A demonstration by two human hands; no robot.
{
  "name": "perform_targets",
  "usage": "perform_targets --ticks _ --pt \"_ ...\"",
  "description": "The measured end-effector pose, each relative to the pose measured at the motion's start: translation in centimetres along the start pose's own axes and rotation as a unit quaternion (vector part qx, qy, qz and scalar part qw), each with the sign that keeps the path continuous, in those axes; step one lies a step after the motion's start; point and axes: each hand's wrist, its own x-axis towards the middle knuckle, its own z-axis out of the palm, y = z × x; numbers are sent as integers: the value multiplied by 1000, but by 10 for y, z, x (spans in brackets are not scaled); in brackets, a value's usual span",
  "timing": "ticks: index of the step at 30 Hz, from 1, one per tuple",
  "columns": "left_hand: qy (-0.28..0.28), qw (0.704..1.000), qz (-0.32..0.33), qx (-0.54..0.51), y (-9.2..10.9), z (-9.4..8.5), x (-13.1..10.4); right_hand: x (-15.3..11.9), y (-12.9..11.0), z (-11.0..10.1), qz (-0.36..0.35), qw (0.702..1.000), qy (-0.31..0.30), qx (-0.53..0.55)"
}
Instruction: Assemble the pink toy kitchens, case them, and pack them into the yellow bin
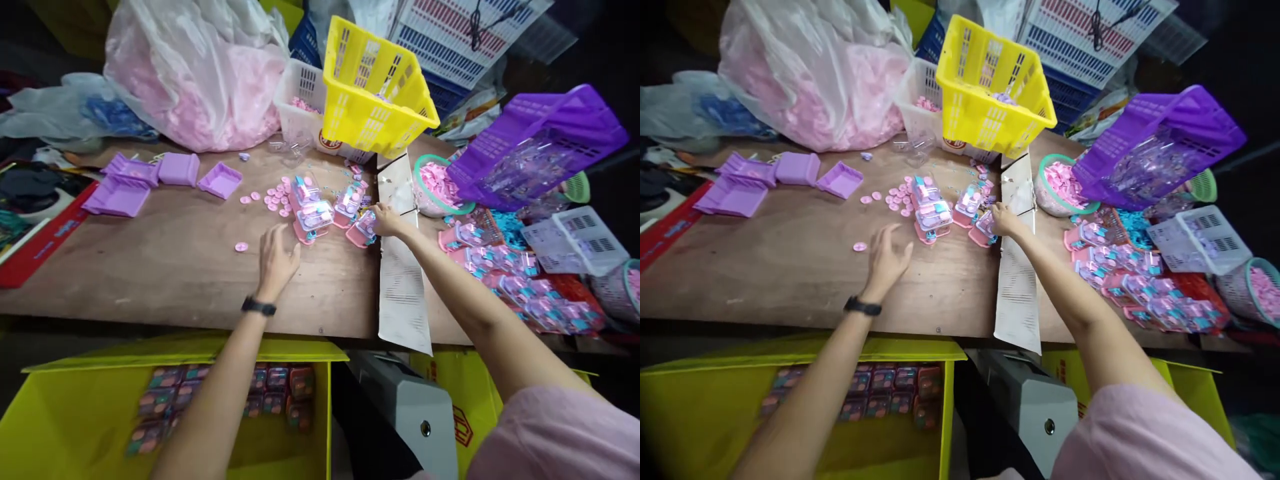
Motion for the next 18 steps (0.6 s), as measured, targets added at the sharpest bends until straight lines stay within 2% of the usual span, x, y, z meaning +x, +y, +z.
perform_targets --ticks 2,4,7,10,13,16,18 --pt "-81 996 43 19 8 34 45 -3 8 2 -59 998 1 -36" --pt "-143 988 43 41 13 57 74 -6 12 -1 -89 993 -2 -79" --pt "-171 983 5 62 16 71 86 -11 8 -8 -42 996 -42 -74" --pt "-135 987 -55 61 20 60 66 -24 -6 -5 7 995 -95 -8" --pt "-79 985 -123 87 26 33 23 -49 -28 15 37 987 -117 105" --pt "-55 976 -170 121 33 7 -27 -77 -56 39 43 971 -73 223" --pt "-53 969 -203 129 36 -4 -55 -93 -78 50 30 961 -42 273"
